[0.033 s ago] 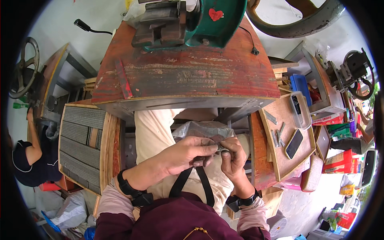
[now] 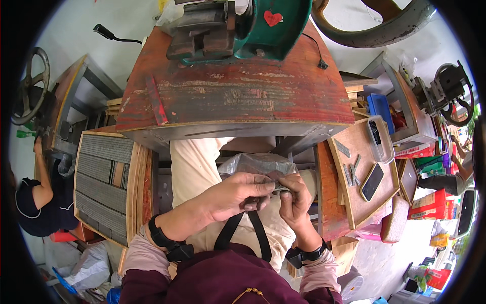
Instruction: Operating a manual industrial press to shape or cut small metal/plastic components.
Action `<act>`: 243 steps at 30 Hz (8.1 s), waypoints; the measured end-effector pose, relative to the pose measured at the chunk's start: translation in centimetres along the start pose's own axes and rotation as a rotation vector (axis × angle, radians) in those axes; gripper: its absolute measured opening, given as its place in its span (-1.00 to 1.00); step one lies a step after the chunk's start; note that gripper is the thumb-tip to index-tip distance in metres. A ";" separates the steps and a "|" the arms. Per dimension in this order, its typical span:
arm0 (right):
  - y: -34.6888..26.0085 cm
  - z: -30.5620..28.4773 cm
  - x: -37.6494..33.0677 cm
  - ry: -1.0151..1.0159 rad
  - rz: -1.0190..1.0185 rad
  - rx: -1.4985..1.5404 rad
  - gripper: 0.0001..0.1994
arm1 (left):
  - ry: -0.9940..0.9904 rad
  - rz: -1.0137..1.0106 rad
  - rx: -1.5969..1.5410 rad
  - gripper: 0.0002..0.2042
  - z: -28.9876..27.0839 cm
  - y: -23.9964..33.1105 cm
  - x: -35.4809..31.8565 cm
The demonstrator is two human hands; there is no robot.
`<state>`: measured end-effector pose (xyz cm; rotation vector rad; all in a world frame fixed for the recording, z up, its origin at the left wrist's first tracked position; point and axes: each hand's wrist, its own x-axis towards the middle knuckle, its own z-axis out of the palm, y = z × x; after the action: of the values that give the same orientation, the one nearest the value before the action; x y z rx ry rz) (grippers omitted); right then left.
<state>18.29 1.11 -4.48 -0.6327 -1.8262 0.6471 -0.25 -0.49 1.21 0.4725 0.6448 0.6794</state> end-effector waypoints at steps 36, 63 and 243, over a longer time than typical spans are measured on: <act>-0.9 -0.1 -0.5 0.035 0.178 -0.046 -0.74 | 0.467 0.884 1.454 -0.87 0.9 -1.5 0.4; 11.2 -16.3 -5.2 0.572 0.869 -0.724 -0.63 | 2.043 -0.102 1.706 -0.50 -31.2 -4.7 -24.6; 2.5 0.9 18.6 -0.080 0.073 -0.277 -0.65 | 1.126 0.488 1.558 -0.33 -13.6 30.0 -0.2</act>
<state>11.96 15.56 5.79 -0.8702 -1.9936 0.4758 -22.31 22.61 9.35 1.7666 2.1913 0.7651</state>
